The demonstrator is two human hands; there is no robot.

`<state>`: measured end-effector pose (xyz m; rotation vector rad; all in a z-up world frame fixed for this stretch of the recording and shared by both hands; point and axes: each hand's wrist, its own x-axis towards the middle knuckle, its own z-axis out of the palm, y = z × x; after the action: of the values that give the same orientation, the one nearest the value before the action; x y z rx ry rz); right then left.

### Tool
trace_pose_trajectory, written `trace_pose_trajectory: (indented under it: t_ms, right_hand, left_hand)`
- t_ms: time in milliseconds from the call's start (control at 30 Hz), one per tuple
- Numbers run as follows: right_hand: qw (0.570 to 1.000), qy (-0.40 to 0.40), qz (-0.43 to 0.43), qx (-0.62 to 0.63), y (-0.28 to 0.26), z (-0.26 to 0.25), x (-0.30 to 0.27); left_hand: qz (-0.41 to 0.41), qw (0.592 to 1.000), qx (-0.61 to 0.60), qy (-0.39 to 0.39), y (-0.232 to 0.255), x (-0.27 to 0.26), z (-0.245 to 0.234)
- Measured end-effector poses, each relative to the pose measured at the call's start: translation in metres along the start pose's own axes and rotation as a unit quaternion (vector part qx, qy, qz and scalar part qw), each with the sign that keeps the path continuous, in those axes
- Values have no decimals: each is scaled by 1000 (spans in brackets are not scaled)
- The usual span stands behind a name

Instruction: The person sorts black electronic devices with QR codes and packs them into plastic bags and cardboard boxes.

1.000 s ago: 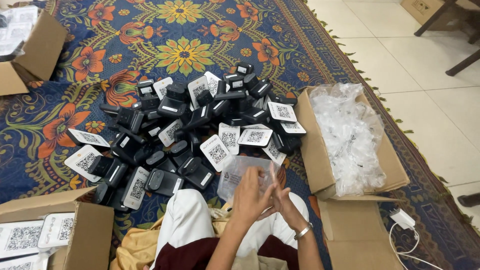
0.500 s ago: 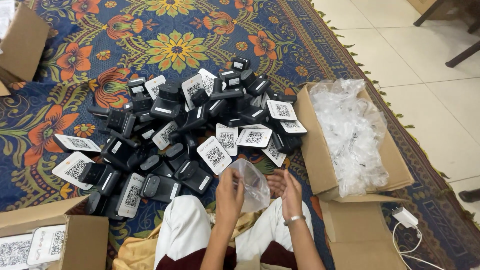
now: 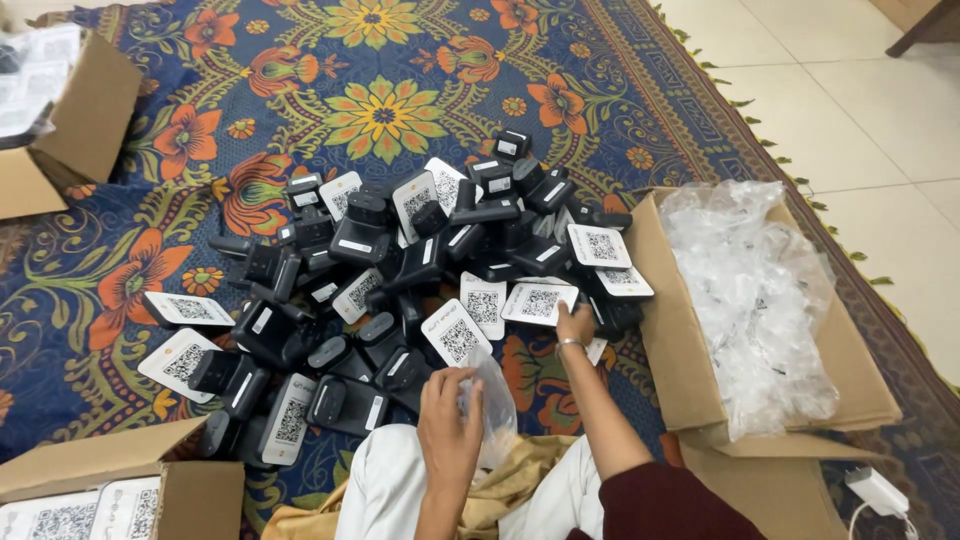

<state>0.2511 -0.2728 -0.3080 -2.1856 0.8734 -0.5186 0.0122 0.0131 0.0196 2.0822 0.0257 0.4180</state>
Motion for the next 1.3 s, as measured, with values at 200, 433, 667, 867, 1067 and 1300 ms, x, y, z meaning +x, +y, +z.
trace_pose_trajectory:
  t_ms: [200,433,667,867,1067,1300]
  right_hand:
    - [922,-196,154,297,-40,-109,-88]
    - [767,-259,293,509,-16,-201,-161]
    - [627,-325,188,683,-10,-266,-150]
    - [571,-350,109,735,-46,-323,-159]
    - [582,-411,60,699,-39,-329,-162]
    - [649,-445,74,613,-36,-329,-167]
  left_hand:
    - [17,998,42,39,-9,1,2]
    - [0,999,43,-2,-12,-6,-4]
    - [40,996,82,-15,1,-14,-2]
    - [76,992,84,-58,20,-20,8]
    - [51,988,-50,-139,59,-18,-6]
    - [50,972,-157,-170,54,-13,-17]
